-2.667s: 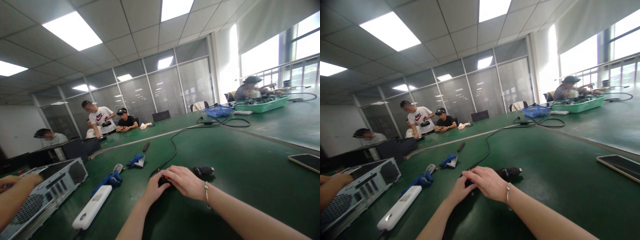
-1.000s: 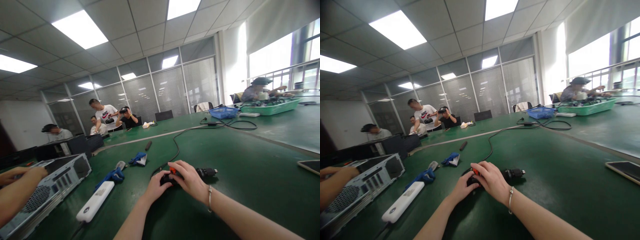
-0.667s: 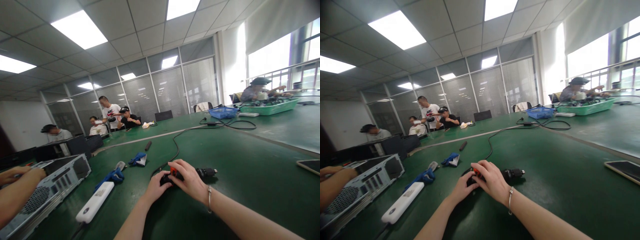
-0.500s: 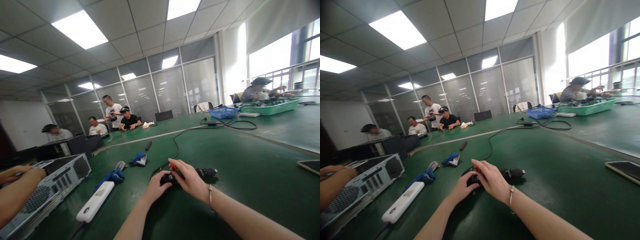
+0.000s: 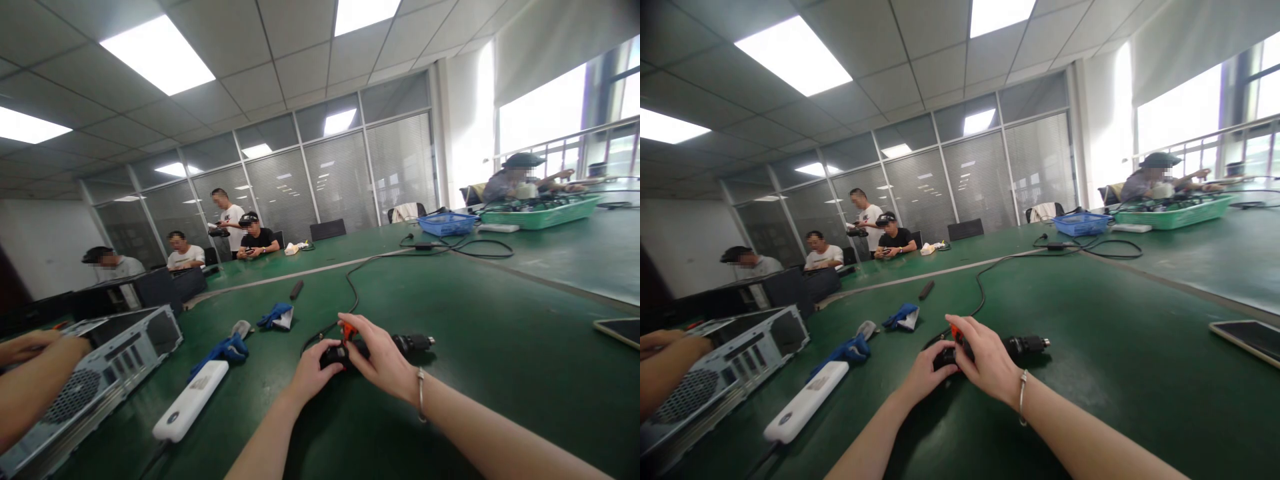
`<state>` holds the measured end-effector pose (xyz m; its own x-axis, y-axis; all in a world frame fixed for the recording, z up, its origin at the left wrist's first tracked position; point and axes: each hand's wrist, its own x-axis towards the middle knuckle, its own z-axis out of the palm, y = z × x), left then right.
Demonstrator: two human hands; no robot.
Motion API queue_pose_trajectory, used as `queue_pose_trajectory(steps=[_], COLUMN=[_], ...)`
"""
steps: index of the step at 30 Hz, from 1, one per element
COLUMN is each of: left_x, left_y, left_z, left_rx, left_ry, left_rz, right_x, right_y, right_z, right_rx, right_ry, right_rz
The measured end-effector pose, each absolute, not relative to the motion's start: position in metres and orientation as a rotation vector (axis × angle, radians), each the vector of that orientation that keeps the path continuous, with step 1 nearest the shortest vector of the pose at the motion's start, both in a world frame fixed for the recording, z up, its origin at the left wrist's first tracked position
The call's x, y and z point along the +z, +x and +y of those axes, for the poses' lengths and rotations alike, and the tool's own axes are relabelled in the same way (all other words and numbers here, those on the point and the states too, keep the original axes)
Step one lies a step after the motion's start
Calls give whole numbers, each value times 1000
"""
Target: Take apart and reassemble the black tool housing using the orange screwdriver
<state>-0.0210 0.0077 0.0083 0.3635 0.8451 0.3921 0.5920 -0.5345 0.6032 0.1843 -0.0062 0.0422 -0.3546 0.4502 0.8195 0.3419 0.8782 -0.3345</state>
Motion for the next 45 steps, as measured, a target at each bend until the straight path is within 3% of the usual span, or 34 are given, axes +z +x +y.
queue_pose_trajectory(steps=[12,22,30,45], left_x=[3,-2,-2,7], left_y=[-22,-19,-15,-10], left_z=[11,12,9,3], left_rx=[1004,1025,1043,985], left_ry=[2168,2105,2123,2145], left_rz=[1418,1379,1352,1371], right_x=[38,39,49,48], right_y=[190,181,180,180], right_z=[8,11,7,5], right_rx=[36,163,28,78], right_ry=[-617,-652,-746,-703], right_rz=[-1718,-1864,-1935,-1918])
